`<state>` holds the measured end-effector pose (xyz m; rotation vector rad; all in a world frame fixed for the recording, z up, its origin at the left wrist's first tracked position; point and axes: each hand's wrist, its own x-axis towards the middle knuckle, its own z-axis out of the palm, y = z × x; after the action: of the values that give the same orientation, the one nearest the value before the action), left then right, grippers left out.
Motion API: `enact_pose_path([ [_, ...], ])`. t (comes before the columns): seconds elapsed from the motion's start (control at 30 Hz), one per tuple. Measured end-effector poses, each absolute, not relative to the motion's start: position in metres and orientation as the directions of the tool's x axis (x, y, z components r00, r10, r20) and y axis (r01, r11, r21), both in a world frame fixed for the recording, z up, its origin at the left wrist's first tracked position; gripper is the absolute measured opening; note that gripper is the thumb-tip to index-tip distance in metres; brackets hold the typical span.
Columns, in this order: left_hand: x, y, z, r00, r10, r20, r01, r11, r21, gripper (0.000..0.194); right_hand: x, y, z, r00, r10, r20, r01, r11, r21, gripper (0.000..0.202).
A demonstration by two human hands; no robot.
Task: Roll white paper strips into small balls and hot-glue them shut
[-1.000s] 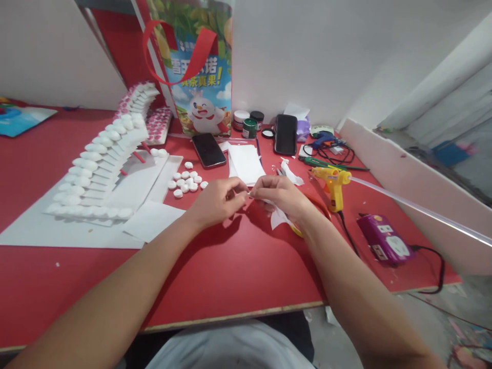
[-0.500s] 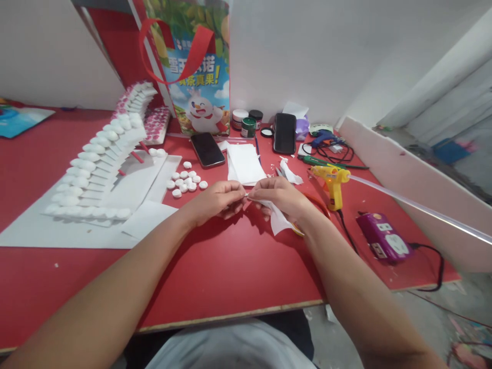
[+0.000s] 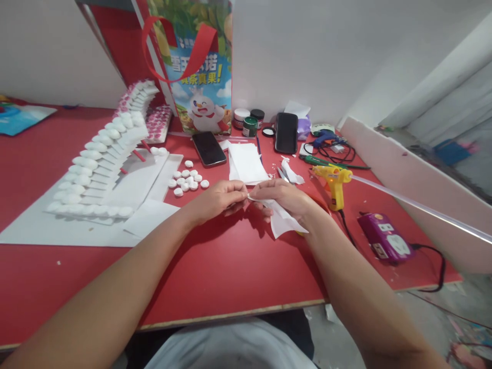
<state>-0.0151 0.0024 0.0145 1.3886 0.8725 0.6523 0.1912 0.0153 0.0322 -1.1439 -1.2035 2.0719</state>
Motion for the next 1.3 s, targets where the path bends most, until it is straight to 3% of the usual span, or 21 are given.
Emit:
enact_pose_path([
  [0.17, -0.015, -0.001, 0.015, 0.542, 0.839, 0.043, 0.289, -0.234, 0.928, 0.027, 0.192, 0.019, 0.034, -0.594, 0.615, -0.518, -0.026, -0.659, -0.752, 0.013],
  [0.33, -0.010, -0.004, 0.016, 0.572, 0.784, 0.240, 0.595, -0.598, 0.537, 0.021, 0.184, 0.017, 0.033, -0.437, 0.744, -0.506, 0.008, -0.559, -0.829, 0.013],
  [0.4, -0.008, -0.005, 0.016, 0.562, 0.788, 0.251, 0.621, -0.603, 0.502, 0.020, 0.182, 0.016, 0.031, -0.403, 0.792, -0.459, 0.019, -0.494, -0.869, 0.012],
  [0.47, -0.007, -0.005, 0.017, 0.475, 0.857, 0.200, 0.582, -0.476, 0.660, 0.023, 0.182, 0.016, 0.029, -0.390, 0.837, -0.384, 0.031, -0.405, -0.914, 0.011],
  [0.57, -0.006, -0.002, 0.018, 0.376, 0.920, -0.112, 0.315, -0.013, 0.949, 0.039, 0.183, 0.014, 0.026, -0.395, 0.892, -0.222, 0.093, -0.202, -0.975, 0.010],
  [0.63, -0.006, 0.002, 0.018, 0.425, 0.832, -0.356, 0.125, 0.335, 0.934, 0.048, 0.184, 0.013, 0.025, -0.403, 0.905, -0.134, 0.163, -0.073, -0.984, 0.009],
  [0.7, -0.006, 0.005, 0.019, 0.482, 0.728, -0.488, 0.026, 0.545, 0.838, 0.046, 0.184, 0.012, 0.024, -0.403, 0.910, -0.093, 0.243, 0.009, -0.970, 0.009],
  [0.87, -0.009, 0.007, 0.019, 0.501, 0.687, -0.526, -0.103, 0.651, 0.752, 0.030, 0.182, 0.010, 0.023, -0.379, 0.924, -0.044, 0.386, 0.115, -0.915, 0.012],
  [1.13, -0.007, 0.002, 0.012, 0.447, 0.844, -0.295, -0.077, 0.365, 0.928, 0.018, 0.176, 0.005, 0.028, -0.244, 0.968, -0.062, 0.348, 0.028, -0.937, 0.014],
  [1.23, -0.004, -0.003, 0.012, 0.350, 0.924, -0.153, 0.164, 0.100, 0.981, 0.023, 0.174, 0.003, 0.031, -0.221, 0.971, -0.088, 0.272, -0.025, -0.962, 0.014],
  [1.3, -0.003, -0.005, 0.012, 0.328, 0.945, 0.018, 0.382, -0.150, 0.912, 0.025, 0.174, 0.001, 0.033, -0.221, 0.969, -0.108, 0.209, -0.061, -0.976, 0.013],
])
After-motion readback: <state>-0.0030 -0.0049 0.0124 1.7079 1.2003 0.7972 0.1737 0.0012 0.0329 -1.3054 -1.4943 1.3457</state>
